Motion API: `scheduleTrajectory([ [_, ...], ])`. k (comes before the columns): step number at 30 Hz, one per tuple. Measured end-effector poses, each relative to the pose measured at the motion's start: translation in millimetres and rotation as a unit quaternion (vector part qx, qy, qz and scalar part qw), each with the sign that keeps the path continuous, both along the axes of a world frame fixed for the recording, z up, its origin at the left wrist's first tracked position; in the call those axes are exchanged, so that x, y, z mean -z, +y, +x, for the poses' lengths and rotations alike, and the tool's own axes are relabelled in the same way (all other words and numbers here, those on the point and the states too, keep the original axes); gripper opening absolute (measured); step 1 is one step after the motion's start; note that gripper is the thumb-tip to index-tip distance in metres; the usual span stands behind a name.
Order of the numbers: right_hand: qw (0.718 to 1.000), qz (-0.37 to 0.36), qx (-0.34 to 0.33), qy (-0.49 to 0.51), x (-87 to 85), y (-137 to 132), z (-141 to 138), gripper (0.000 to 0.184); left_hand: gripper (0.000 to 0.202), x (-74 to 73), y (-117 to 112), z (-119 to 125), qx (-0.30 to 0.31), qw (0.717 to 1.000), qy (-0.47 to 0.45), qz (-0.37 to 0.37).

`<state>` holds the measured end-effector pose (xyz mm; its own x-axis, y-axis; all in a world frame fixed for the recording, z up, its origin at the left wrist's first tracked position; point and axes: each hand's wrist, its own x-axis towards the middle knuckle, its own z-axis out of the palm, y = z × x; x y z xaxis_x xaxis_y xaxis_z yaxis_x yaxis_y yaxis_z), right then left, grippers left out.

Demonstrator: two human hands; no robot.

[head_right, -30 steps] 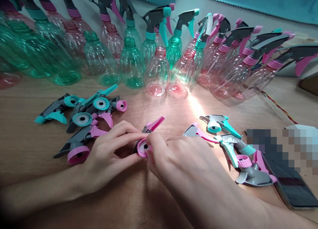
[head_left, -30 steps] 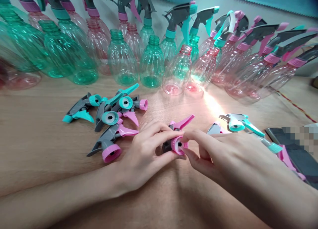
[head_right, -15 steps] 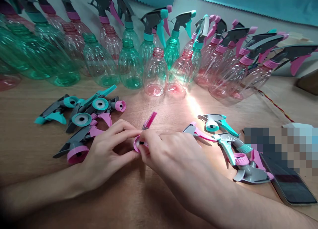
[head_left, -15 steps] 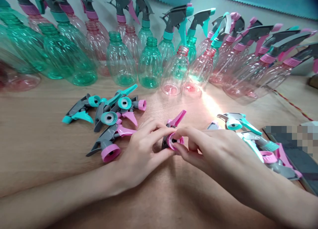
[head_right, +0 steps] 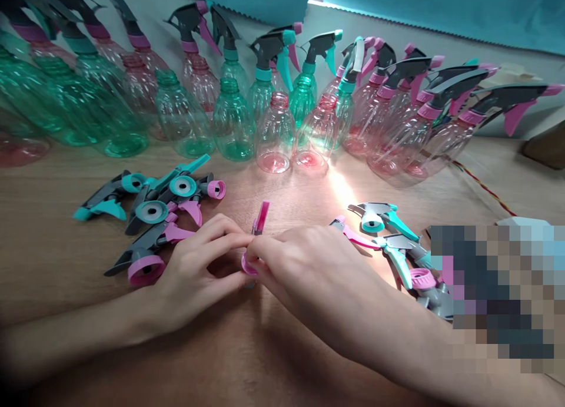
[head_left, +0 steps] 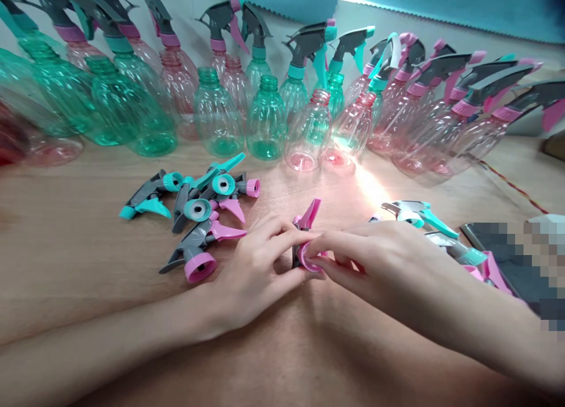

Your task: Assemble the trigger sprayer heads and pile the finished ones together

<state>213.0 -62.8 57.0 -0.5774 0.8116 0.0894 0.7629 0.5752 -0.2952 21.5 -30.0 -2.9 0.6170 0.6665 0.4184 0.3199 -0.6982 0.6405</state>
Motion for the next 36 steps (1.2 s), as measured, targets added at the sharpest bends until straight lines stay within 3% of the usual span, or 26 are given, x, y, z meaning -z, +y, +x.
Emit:
scheduleTrajectory([
  [9, 1.0, 0.008, -0.006, -0.022, -13.6, -1.9, 10.0, 0.009, 0.031, 0.0, -1.8, -1.0, 0.004, 1.0, -0.013, 0.002],
  [13, 0.996, 0.084, 0.027, 0.003, -26.2, -0.8, 16.5, 0.008, 0.036, -0.7, -4.3, -0.8, -0.018, 0.999, -0.019, 0.023],
  [16, 0.988, 0.146, 0.043, 0.011, -33.8, 1.8, 21.0, 0.013, 0.037, -1.4, -5.0, -0.6, -0.027, 0.998, -0.013, 0.053],
  [21, 0.988, 0.138, 0.07, 0.004, -33.2, 6.9, 25.9, 0.015, 0.032, -7.9, -0.5, -8.3, -0.06, 0.985, -0.006, 0.159],
  [25, 0.991, 0.107, 0.076, -0.02, -20.0, 12.7, 28.2, 0.017, 0.037, -25.3, 4.4, -31.3, -0.128, 0.962, 0.029, 0.238],
  [30, 0.995, 0.064, 0.05, -0.062, -3.5, 18.4, 30.0, 0.025, 0.042, -44.2, 7.2, -79.4, -0.253, 0.925, 0.117, 0.26],
  [33, 0.994, 0.064, 0.036, -0.08, 1.9, 17.6, 28.0, 0.026, 0.044, -41.3, 6.8, -107.4, -0.295, 0.891, 0.148, 0.312],
  [36, 0.994, 0.039, 0.03, -0.095, 3.8, 15.0, 22.4, 0.024, 0.039, -31.2, 4.1, -125.3, -0.304, 0.886, 0.187, 0.297],
])
